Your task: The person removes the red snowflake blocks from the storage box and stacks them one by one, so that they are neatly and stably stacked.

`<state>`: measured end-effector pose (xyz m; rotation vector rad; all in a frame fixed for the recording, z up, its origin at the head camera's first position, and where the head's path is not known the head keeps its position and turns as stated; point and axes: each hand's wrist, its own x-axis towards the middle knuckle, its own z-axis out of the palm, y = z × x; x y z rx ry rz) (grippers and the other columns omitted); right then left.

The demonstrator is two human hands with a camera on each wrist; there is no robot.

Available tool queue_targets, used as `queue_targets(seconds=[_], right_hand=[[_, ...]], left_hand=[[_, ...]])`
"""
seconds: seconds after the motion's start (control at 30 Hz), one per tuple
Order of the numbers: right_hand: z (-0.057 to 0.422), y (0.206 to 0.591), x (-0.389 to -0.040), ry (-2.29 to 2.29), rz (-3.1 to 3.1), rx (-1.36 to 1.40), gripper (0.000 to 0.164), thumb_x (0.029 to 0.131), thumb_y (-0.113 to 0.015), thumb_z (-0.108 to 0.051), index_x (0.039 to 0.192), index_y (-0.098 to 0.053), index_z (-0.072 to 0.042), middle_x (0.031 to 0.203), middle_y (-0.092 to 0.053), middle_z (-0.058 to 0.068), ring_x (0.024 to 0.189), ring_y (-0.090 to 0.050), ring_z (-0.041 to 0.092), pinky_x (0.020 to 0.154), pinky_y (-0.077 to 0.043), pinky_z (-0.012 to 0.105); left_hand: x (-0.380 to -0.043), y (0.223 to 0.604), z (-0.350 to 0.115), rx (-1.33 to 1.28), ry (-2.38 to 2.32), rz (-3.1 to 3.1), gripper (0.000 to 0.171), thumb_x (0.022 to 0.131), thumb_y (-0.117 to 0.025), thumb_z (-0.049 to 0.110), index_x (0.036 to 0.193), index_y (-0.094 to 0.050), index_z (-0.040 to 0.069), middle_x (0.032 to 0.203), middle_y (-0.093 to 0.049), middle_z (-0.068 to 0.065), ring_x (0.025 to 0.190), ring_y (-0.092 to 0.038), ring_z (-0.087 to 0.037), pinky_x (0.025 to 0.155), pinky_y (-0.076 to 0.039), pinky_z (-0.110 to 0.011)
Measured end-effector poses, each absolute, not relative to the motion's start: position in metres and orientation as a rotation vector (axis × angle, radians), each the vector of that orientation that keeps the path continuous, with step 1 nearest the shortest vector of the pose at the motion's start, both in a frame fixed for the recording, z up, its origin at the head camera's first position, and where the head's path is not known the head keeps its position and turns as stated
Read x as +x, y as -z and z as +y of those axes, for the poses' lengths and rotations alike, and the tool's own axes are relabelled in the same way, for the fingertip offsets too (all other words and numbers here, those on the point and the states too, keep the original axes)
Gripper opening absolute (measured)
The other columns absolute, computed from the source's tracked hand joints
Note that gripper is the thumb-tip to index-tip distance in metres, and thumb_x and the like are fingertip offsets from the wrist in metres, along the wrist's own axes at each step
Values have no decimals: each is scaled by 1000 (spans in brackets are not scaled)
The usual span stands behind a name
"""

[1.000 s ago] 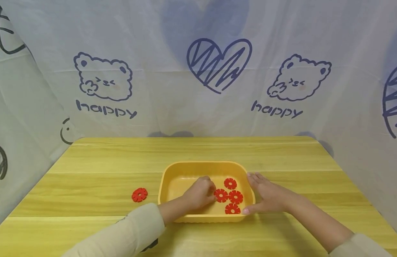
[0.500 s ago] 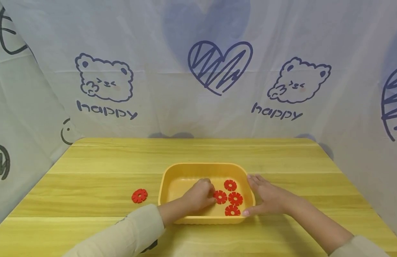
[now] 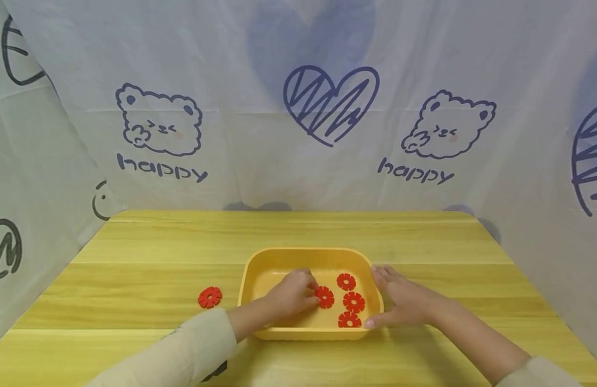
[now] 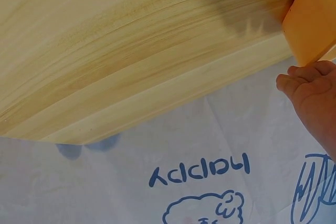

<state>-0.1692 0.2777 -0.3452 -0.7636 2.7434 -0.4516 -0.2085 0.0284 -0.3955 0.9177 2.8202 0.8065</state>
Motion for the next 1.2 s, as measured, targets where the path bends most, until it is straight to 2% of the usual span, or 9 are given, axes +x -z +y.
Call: queue_targets(seconds=[0.33, 0.63, 1.2], right_hand=[[277, 346, -169, 448, 2737, -763, 108, 76, -65, -57, 140, -18, 16, 146, -15, 35, 133, -13, 55, 107, -17, 62], [278, 346, -169, 454, 2734, -772, 107, 76, -66, -55, 140, -18, 16, 146, -15, 35, 133, -13, 55, 106, -17, 63], [278, 344, -168, 463, 2738, -782, 106, 76, -66, -54, 139, -19, 17, 145, -15, 36, 133, -13, 56, 106, -17, 63]], left_hand=[[-207, 392, 14, 1051, -789, 2819, 15, 81, -67, 9, 90, -71, -3, 87, -63, -8, 81, -58, -14, 74, -51, -17], [-202, 383, 1, 1054, -853, 2805, 18, 82, -66, 9, 95, -70, -3, 96, -64, -9, 93, -61, -20, 82, -52, -21], [-198, 377, -27, 1264, -1110, 2951, 17, 79, -72, 10, 90, -69, -3, 91, -64, -11, 87, -60, -22, 80, -53, -31]])
